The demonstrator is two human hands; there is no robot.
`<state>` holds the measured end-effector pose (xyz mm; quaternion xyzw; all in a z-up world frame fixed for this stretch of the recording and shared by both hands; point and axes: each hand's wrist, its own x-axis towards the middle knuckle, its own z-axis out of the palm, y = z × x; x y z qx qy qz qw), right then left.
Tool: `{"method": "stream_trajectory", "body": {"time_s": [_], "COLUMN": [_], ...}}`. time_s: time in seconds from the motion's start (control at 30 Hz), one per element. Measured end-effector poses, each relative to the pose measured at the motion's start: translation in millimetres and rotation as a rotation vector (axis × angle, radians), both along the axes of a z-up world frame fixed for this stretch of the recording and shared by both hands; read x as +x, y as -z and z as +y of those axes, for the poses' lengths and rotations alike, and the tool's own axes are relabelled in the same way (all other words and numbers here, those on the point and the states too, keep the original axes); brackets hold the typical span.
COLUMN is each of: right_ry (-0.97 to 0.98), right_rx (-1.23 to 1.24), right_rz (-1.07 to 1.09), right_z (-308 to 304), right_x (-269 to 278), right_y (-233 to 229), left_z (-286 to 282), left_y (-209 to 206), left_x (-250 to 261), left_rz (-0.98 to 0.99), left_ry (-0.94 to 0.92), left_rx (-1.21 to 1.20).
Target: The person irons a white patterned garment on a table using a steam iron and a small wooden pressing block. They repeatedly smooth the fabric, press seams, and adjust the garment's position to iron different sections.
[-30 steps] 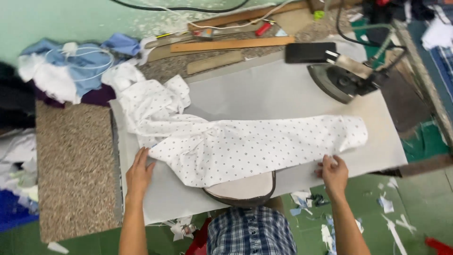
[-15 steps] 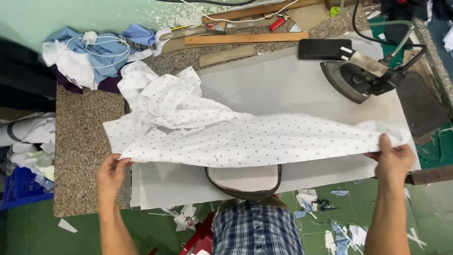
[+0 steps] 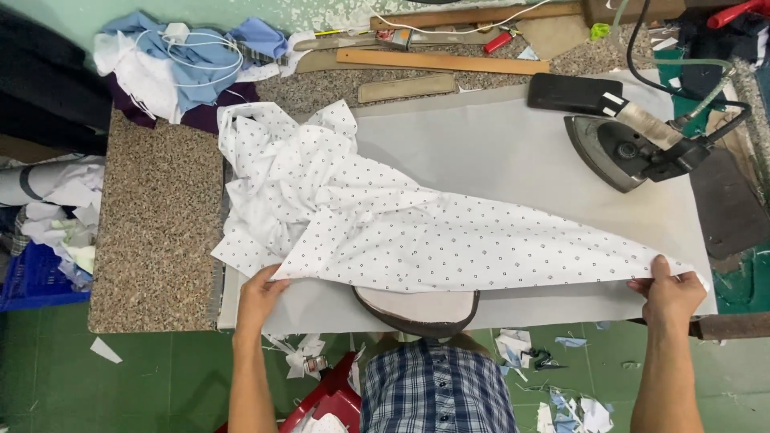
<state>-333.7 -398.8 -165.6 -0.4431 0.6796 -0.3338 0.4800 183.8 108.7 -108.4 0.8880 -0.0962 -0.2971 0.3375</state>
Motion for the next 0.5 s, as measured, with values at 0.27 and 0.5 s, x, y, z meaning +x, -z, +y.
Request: {"method": "stream_trajectory", "body": {"time_s": [0.27, 0.5], "right_ry": [-0.103, -0.095], "right_rx": [-0.384, -0.217], "right_rz": [0.087, 0.359], "right_z": [-53, -4], "right_x": [-24, -29], "right_y": [-44, -72], "left_z": [1, 14], "left_y": [-48, -12], "left_x": [61, 38], "left_rz": [-0.863, -0.912], "left_ry": [0.101, 0.292], "left_rx": [-0.449, -0.365]}}
